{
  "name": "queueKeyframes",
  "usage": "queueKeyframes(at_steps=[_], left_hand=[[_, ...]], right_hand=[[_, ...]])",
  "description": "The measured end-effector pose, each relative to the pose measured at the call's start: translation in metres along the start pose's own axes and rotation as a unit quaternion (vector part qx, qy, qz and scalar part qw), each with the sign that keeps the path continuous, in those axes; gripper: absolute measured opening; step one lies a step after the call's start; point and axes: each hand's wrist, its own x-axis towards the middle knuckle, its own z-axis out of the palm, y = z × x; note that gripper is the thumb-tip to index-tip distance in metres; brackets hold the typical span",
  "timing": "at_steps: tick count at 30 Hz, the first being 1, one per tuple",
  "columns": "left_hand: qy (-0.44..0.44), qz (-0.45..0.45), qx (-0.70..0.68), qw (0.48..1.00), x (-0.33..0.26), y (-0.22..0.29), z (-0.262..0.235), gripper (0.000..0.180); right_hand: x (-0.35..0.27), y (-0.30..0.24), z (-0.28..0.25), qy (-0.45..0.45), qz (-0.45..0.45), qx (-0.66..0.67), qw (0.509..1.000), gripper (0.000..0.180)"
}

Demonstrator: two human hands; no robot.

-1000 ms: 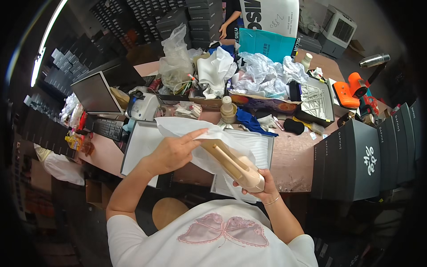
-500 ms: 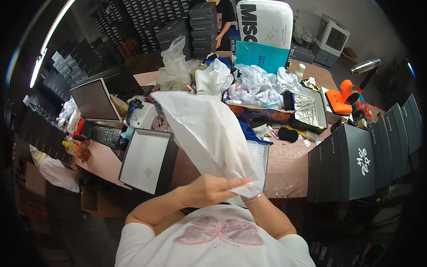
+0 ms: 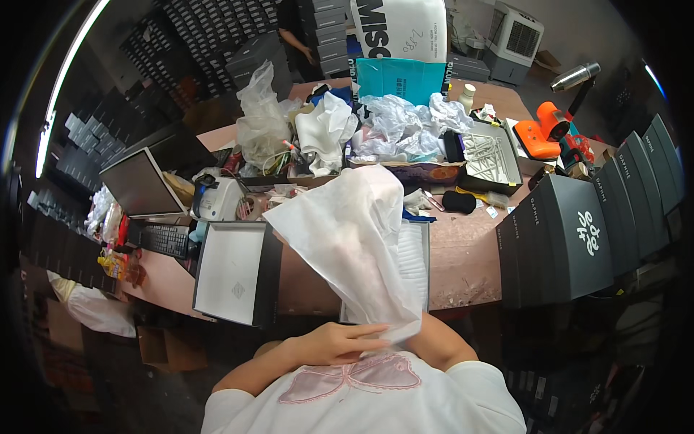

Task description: Carefully wrapping a pair of high-heeled shoes in protective paper and placing them into a shoebox.

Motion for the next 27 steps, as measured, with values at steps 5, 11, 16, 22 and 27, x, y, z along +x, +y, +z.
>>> queueKeyframes(at_steps=[5, 11, 16, 22, 27], left_hand=[[0.39, -0.25, -0.518, 0.719, -0.023, -0.052, -0.008, 0.066], [0.491, -0.253, -0.557, 0.62, -0.004, -0.107, -0.005, 0.073], [0.547, -0.239, -0.387, 0.702, -0.07, -0.1, -0.068, 0.06], [0.47, -0.174, -0.355, 0.789, -0.068, -0.082, -0.078, 0.065], [0.52, -0.282, -0.239, 0.77, -0.137, -0.124, -0.096, 0.054]], right_hand=[[-0.013, -0.017, 0.011, 0.008, -0.044, 0.0, 0.999, 0.074], [-0.007, 0.026, 0.014, -0.034, -0.035, -0.067, 0.997, 0.078], [-0.038, -0.03, -0.068, 0.099, -0.088, -0.213, 0.968, 0.097], [0.044, -0.044, -0.041, -0.09, -0.004, -0.001, 0.996, 0.062], [-0.028, -0.04, 0.014, -0.451, 0.146, 0.079, 0.877, 0.03]])
